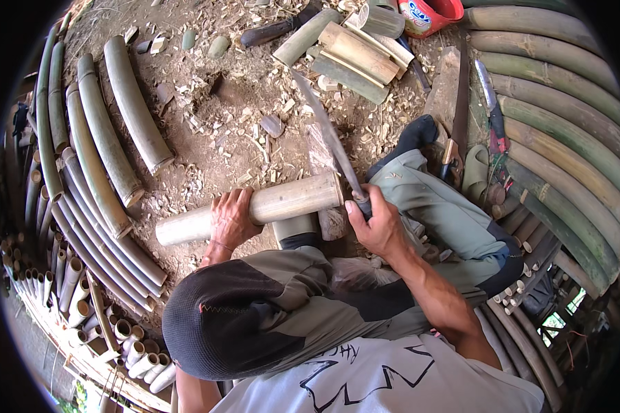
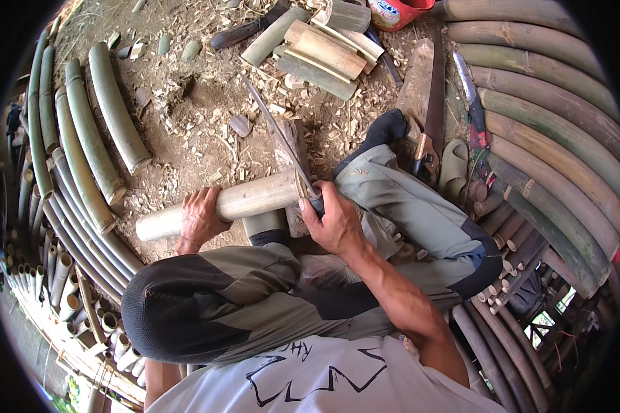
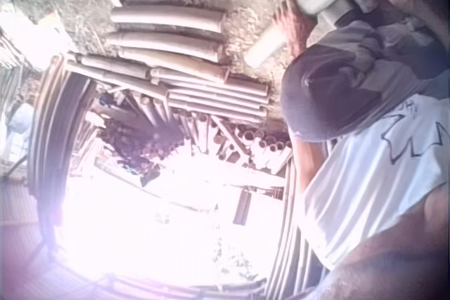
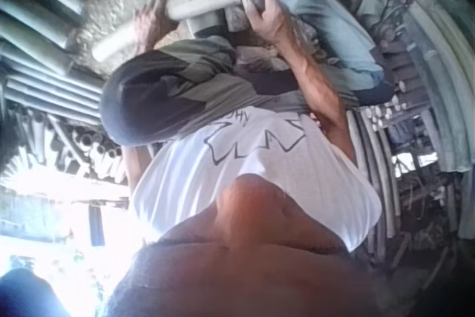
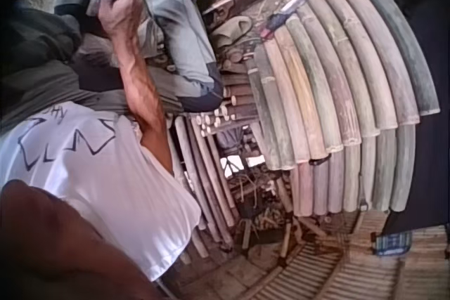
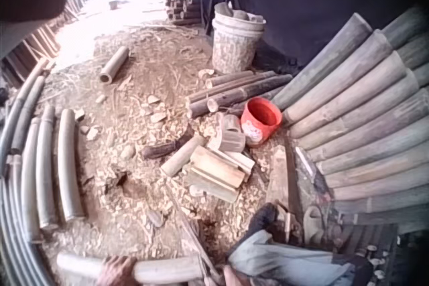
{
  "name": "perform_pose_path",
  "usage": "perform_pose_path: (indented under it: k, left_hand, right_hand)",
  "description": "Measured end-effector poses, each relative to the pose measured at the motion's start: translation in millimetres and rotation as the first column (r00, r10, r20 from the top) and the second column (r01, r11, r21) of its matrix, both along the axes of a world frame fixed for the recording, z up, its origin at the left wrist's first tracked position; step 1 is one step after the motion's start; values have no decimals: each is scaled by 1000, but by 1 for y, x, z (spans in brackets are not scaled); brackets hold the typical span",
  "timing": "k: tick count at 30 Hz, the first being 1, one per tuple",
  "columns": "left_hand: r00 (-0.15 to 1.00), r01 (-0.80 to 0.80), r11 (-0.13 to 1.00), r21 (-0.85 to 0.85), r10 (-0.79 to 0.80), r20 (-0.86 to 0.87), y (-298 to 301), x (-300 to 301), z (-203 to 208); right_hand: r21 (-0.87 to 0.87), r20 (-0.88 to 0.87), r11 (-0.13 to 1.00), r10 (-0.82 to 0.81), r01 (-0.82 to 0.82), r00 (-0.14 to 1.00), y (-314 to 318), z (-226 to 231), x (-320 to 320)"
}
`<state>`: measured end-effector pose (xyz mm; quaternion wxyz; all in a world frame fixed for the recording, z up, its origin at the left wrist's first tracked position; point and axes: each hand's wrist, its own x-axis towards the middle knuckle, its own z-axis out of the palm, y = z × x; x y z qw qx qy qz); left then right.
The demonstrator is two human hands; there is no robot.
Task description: The person is cutting bamboo poles into smaller sections using a saw. They are sitting on the ground surrounded by bamboo poles and other tools. The person is wearing a hat and a white shirt.
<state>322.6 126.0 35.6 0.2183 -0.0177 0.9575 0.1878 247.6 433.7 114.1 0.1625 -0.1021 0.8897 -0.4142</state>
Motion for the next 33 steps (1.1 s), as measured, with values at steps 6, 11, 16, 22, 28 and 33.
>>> perform_pose_path:
  k: [6, 11, 16, 22, 28, 33]
  left_hand:
    - [999, 18, 1000, -9, -19, -48, 5, 1, -5]
    - [970, -4, 1000, 0, 4, -242, -1, 11, 8]
    - [998, -35, 999, 6, 35, -47, -82, 61, -5]
    - [779, -610, 713, 344, 619, 98, -85, -2, 19]
    - [504, -742, 649, 166, 704, -500, -189, -135, -3]
    - [447, -894, 443, -66, 892, -66, -241, -117, -24]
  right_hand:
    - [311, 260, 943, 36, -119, 965, 32, -54, 6]
    - [89, 204, 996, -24, 6, 979, 30, -19, -11]
    - [-68, 348, 975, -174, 211, 921, 64, 17, -11]
    - [-71, 325, 965, -217, 253, 920, 78, 1, 5]
    - [-95, 437, 974, -146, 207, 888, 61, -5, 15]
    - [-85, 420, 981, -124, 175, 899, 66, -5, 22]
